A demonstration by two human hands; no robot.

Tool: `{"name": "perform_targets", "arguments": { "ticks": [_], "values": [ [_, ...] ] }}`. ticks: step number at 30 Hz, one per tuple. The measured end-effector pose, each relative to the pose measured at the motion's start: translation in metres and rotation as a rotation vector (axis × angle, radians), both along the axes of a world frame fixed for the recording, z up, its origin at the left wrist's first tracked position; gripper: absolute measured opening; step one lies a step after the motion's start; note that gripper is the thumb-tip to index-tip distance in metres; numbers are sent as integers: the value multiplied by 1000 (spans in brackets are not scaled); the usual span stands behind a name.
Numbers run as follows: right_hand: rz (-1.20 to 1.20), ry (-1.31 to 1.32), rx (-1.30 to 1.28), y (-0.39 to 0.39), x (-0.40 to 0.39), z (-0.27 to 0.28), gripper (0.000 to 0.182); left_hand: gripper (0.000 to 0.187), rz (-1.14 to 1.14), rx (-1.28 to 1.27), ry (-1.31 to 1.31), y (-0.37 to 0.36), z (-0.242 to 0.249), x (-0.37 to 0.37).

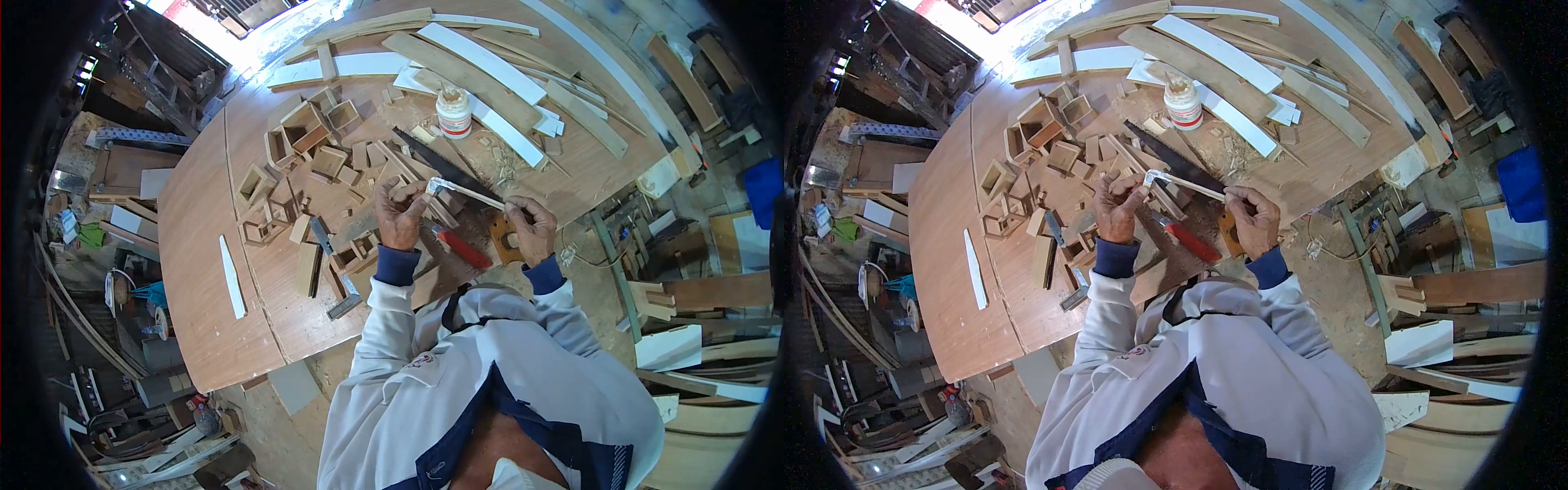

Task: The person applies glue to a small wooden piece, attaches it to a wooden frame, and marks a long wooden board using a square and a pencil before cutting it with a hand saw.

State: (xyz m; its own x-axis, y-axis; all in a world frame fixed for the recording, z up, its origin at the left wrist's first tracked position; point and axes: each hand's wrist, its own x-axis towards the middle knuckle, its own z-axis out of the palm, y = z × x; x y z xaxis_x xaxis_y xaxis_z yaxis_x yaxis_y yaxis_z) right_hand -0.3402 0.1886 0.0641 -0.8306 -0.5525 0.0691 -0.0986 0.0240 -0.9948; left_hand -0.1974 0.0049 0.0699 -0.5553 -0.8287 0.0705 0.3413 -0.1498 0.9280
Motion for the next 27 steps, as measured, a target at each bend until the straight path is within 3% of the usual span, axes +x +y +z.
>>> {"name": "perform_targets", "arguments": {
  "ticks": [11,27],
  "values": [
    [76,-111,-49,-3,8,-7,16,56,10,2,-15,-1,-3,0],
    [20,192,-10,-8,19,-9,12,45,32,254,104,0,-11,-2]
  ]
}}
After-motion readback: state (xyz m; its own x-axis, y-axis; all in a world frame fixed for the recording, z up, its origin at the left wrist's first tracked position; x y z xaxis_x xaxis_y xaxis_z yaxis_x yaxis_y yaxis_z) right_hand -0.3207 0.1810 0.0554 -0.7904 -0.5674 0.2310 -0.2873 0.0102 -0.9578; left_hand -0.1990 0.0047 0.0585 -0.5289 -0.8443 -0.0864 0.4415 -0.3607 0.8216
